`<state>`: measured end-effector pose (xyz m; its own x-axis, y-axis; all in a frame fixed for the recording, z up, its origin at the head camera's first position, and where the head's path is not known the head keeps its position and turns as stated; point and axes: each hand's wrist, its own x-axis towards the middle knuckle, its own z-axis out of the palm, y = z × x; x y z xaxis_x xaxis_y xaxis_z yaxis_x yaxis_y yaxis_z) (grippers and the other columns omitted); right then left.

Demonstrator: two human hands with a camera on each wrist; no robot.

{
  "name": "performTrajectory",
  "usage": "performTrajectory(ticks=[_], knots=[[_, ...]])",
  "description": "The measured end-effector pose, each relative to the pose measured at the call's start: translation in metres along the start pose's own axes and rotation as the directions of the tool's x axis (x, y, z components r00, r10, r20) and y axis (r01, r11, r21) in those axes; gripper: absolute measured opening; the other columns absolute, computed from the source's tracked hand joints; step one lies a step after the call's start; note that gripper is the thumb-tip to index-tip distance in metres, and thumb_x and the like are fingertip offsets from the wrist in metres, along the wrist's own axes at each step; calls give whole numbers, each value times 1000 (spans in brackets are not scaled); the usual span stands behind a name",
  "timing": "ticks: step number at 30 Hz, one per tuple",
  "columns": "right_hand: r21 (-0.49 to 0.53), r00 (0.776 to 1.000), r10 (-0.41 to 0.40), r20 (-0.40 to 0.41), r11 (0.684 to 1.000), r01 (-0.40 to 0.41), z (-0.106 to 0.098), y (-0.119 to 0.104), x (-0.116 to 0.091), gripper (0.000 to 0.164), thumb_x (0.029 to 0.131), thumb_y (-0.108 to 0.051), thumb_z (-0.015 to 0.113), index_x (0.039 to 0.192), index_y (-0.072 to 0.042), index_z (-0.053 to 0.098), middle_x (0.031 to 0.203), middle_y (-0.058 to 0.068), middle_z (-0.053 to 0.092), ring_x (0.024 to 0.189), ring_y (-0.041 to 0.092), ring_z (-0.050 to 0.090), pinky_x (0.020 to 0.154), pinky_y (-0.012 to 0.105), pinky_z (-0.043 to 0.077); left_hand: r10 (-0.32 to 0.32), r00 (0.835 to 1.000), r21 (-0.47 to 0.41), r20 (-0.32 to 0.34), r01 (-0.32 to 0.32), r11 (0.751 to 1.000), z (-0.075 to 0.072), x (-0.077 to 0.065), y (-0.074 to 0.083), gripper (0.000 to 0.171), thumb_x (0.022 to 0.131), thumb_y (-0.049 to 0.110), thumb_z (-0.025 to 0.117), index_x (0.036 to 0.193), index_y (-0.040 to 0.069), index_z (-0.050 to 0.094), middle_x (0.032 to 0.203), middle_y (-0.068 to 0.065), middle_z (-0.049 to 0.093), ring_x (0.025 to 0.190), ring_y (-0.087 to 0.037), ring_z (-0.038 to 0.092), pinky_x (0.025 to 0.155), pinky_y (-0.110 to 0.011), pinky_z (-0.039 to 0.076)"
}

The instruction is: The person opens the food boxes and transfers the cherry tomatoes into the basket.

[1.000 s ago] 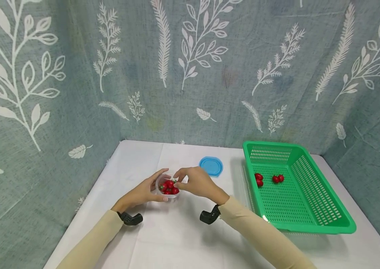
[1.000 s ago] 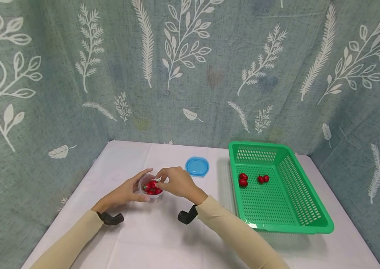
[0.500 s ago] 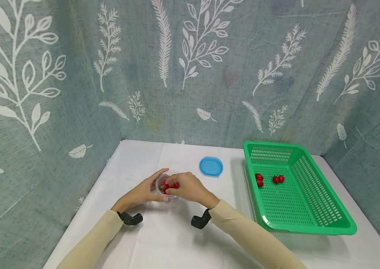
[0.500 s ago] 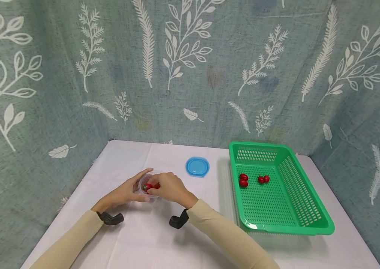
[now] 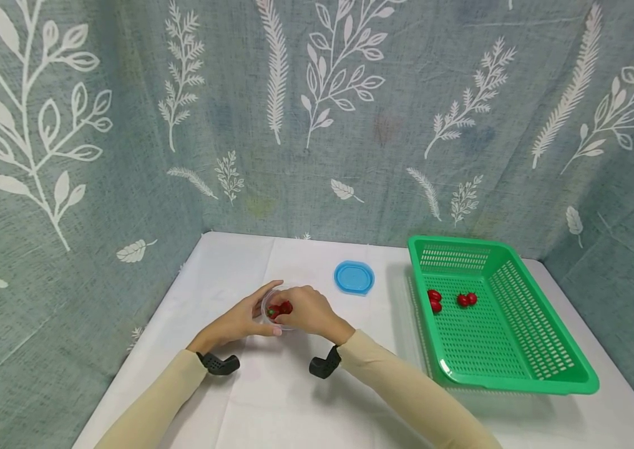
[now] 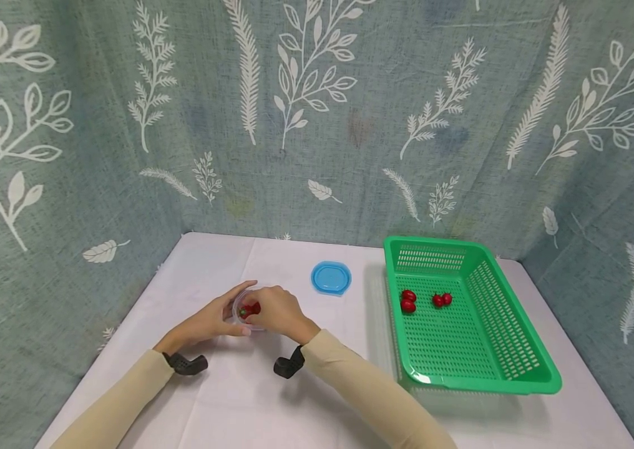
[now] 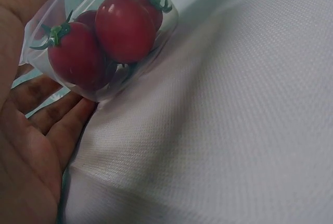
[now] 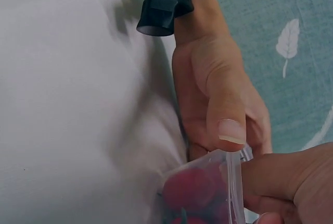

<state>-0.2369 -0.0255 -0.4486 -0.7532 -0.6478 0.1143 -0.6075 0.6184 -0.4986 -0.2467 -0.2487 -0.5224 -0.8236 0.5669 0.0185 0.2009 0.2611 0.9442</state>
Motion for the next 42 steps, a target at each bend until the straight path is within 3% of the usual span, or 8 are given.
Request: performTrajectory(ticks=[4,11,17,23,28,31,37,42], knots=[[-13,1000,12,5,1000,-12,0,-2,3,16,89,-17,83,105,-19,80,97,-9,75,84,8,65,65,22,51,-2,1000,-9,1,2,1000,-1,0,1,105,85,23,88,163,41,21,167,-3,25,151,-22,32,122,-46,29],[-72,999,36,-19,997,-37,6,-3,9,11,88,-18,84,98,-21,81,92,-10,73,77,4,61,61,21,50,-4,1000,-4,-2,4,1000,1,-2,4,108,85,23,88,166,29,16,166,-2,27,150,-27,33,121,-51,29],[-96,999,37,-22,995,-39,9,-4,11,5,88,-20,84,90,-21,81,87,-9,72,72,4,59,57,20,48,-4,1000,-27,0,4,1000,2,-3,2,108,85,22,88,166,31,17,165,-1,28,149,-26,35,120,-47,32],[-132,999,26,-41,991,-32,13,-3,12,13,88,-20,84,101,-19,81,91,-7,75,74,6,63,57,22,51,-5,1000,-28,1,5,1000,2,-3,1,109,84,23,89,166,31,17,165,1,29,149,-25,35,120,-45,33],[-122,999,18,-50,992,-24,15,-1,14,5,88,-18,83,93,-19,81,85,-9,72,69,4,58,56,21,49,-16,1000,-31,-7,16,999,2,-3,2,109,83,24,89,165,36,18,164,0,31,150,-27,35,121,-49,31],[-117,999,17,-46,993,-22,16,0,15,3,88,-19,83,89,-20,80,82,-10,70,68,3,56,55,21,47,-22,1000,-32,-5,21,999,2,-4,2,110,84,23,89,166,33,17,164,-1,31,149,-28,35,121,-50,32],[-116,1000,19,-20,993,-22,15,0,15,5,90,-21,81,94,-20,80,83,-12,71,69,3,58,56,21,48,-13,1000,-32,0,13,999,3,-5,3,110,84,21,88,167,26,15,164,-2,31,149,-28,36,120,-51,32],[-114,1000,4,-5,993,-4,12,1,16,8,90,-20,82,97,-19,80,84,-10,71,68,4,56,56,20,47,-7,1000,-21,-4,7,1000,2,-4,4,108,85,21,88,166,32,18,164,-1,30,149,-27,36,120,-50,32]])
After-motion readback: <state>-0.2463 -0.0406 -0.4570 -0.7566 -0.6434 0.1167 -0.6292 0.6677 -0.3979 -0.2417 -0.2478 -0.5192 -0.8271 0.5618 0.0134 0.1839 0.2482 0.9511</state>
